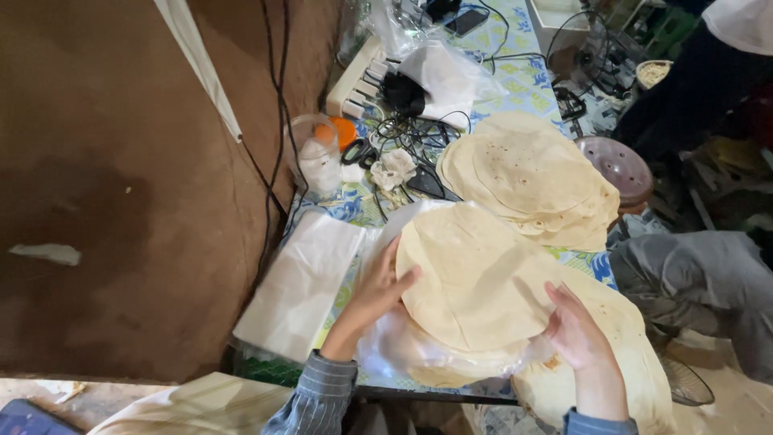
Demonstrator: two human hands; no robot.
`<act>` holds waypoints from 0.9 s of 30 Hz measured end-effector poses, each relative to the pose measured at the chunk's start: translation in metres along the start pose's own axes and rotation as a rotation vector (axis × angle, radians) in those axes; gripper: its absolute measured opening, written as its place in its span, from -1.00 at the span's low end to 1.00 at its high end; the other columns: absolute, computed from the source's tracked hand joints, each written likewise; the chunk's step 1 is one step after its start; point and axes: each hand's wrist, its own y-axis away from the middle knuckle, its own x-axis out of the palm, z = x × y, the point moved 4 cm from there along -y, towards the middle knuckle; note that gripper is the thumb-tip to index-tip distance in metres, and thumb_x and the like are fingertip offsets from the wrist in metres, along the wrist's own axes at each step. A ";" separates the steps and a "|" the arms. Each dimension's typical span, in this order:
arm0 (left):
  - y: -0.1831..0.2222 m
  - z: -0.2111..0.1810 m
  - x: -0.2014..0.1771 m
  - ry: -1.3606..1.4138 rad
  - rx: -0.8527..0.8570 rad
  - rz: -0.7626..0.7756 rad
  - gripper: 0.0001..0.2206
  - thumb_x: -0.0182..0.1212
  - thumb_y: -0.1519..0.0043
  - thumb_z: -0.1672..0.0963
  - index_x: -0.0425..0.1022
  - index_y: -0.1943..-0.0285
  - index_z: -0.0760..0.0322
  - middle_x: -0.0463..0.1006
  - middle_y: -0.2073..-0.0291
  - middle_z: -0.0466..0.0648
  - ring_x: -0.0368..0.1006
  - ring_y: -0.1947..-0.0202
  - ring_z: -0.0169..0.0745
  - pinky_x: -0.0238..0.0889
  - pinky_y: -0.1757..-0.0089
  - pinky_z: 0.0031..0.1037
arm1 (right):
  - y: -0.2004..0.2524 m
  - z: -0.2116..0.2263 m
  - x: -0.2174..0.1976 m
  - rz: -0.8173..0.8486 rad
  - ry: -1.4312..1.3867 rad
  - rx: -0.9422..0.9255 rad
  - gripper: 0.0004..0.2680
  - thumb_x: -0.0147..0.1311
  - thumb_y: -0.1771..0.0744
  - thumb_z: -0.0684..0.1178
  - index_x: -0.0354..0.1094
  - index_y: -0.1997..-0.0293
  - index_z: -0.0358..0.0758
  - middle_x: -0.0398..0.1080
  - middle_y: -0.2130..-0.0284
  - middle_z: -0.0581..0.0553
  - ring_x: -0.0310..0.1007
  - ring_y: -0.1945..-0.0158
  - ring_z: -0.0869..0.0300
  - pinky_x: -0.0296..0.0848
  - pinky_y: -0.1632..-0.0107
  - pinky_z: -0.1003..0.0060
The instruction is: The person packages flatbread into plastic bags by hand, taking pieces from a stack and placing them into bags one at a time.
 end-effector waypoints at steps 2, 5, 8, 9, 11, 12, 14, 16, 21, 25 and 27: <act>0.021 -0.030 0.012 0.115 -0.083 0.067 -0.10 0.30 -0.19 0.11 -0.34 -0.61 0.04 0.17 -0.44 0.04 0.39 -0.23 -0.13 0.54 0.13 -0.29 | 0.005 -0.016 -0.020 0.066 -0.024 -0.018 -0.57 0.10 -0.35 -0.04 0.14 -0.39 -0.29 0.43 -0.11 -0.16 0.53 0.01 0.12 0.54 0.07 0.20; 0.033 -0.036 0.019 0.219 -0.117 0.162 0.12 0.34 -0.13 0.17 -0.70 -0.60 -0.07 -0.14 -0.51 -0.06 0.41 -0.12 0.11 0.60 0.24 -0.21 | 0.013 -0.025 -0.024 0.072 0.009 -0.051 -0.47 0.13 -0.33 -0.15 0.02 -0.50 -0.25 0.40 -0.16 -0.19 0.51 0.02 0.10 0.51 0.12 0.20; 0.037 -0.040 0.023 0.187 -0.071 0.152 0.11 0.33 -0.17 0.20 -0.74 -0.56 -0.04 -0.23 -0.55 -0.06 0.45 -0.10 0.11 0.62 0.26 -0.24 | 0.036 -0.009 0.017 -0.027 0.134 -0.083 -0.33 0.15 -0.25 -0.29 -0.10 -0.57 -0.13 0.37 -0.19 -0.15 0.50 -0.01 0.13 0.49 0.05 0.22; 0.038 -0.043 0.025 0.164 -0.071 0.120 0.08 0.31 -0.16 0.20 -0.71 -0.55 -0.05 -0.14 -0.55 -0.02 0.44 -0.18 -0.09 0.63 0.29 -0.27 | 0.046 0.001 0.036 -0.068 0.201 -0.106 -0.25 0.14 -0.20 -0.35 -0.17 -0.58 -0.05 0.36 -0.21 -0.11 0.50 -0.04 0.16 0.50 -0.01 0.24; 0.036 -0.033 0.022 0.125 -0.042 0.070 0.06 0.30 -0.17 0.19 -0.69 -0.57 -0.01 -0.01 -0.51 0.07 0.50 -0.12 -0.09 0.59 0.35 -0.31 | 0.049 0.006 0.050 -0.069 0.282 -0.156 -0.22 0.15 -0.19 -0.36 -0.19 -0.59 0.02 0.34 -0.22 -0.12 0.48 -0.04 0.19 0.48 -0.02 0.27; 0.035 -0.029 0.019 0.086 -0.013 0.018 0.05 0.29 -0.18 0.18 -0.66 -0.59 0.02 0.12 -0.48 0.15 0.55 -0.05 -0.09 0.55 0.41 -0.36 | 0.052 0.010 0.058 -0.069 0.362 -0.204 -0.18 0.15 -0.18 -0.36 -0.22 -0.61 0.09 0.33 -0.24 -0.13 0.47 -0.04 0.21 0.47 -0.04 0.29; 0.034 -0.032 0.012 0.019 -0.098 -0.062 0.02 0.28 -0.15 0.17 -0.58 -0.60 0.00 0.24 -0.39 0.14 0.58 0.16 0.06 0.51 0.45 -0.35 | 0.056 0.017 0.067 -0.101 0.450 -0.240 -0.23 0.16 -0.20 -0.35 -0.15 -0.58 0.05 0.36 -0.19 -0.12 0.46 -0.01 0.26 0.46 -0.03 0.34; 0.026 -0.014 0.000 -0.048 -0.184 -0.145 -0.01 0.27 -0.13 0.16 -0.49 -0.61 -0.01 0.36 -0.31 0.12 0.62 0.37 0.22 0.46 0.48 -0.35 | 0.054 0.020 0.066 -0.132 0.539 -0.273 -0.28 0.16 -0.21 -0.35 -0.08 -0.56 0.02 0.39 -0.14 -0.10 0.46 0.01 0.30 0.44 -0.02 0.39; 0.007 -0.007 -0.013 -0.467 0.273 -0.322 -0.20 0.37 -0.18 0.16 -0.05 -0.58 0.23 0.62 0.03 0.12 0.63 0.24 -0.12 0.48 0.23 -0.37 | 0.050 0.019 0.054 -0.160 0.668 -0.267 -0.43 0.06 -0.27 -0.35 0.21 -0.51 -0.06 0.09 0.58 0.16 0.01 0.50 0.41 0.09 0.33 0.52; 0.007 -0.001 -0.012 -0.528 0.172 -0.364 -0.21 0.36 -0.12 0.17 0.02 -0.56 0.17 0.64 0.07 0.07 0.61 0.39 -0.10 0.48 0.30 -0.37 | 0.039 0.008 0.033 -0.130 0.618 -0.277 -0.45 0.02 -0.28 -0.35 0.23 -0.50 -0.08 0.06 0.60 0.19 -0.03 0.51 0.43 0.07 0.35 0.54; 0.008 0.002 -0.013 -0.505 0.169 -0.376 -0.23 0.36 -0.12 0.17 0.06 -0.55 0.16 0.65 0.08 0.05 0.61 0.41 -0.12 0.46 0.33 -0.37 | 0.030 -0.003 0.019 -0.096 0.550 -0.248 -0.45 0.05 -0.27 -0.33 0.21 -0.49 -0.13 0.28 0.31 0.12 0.13 0.42 0.43 0.19 0.31 0.54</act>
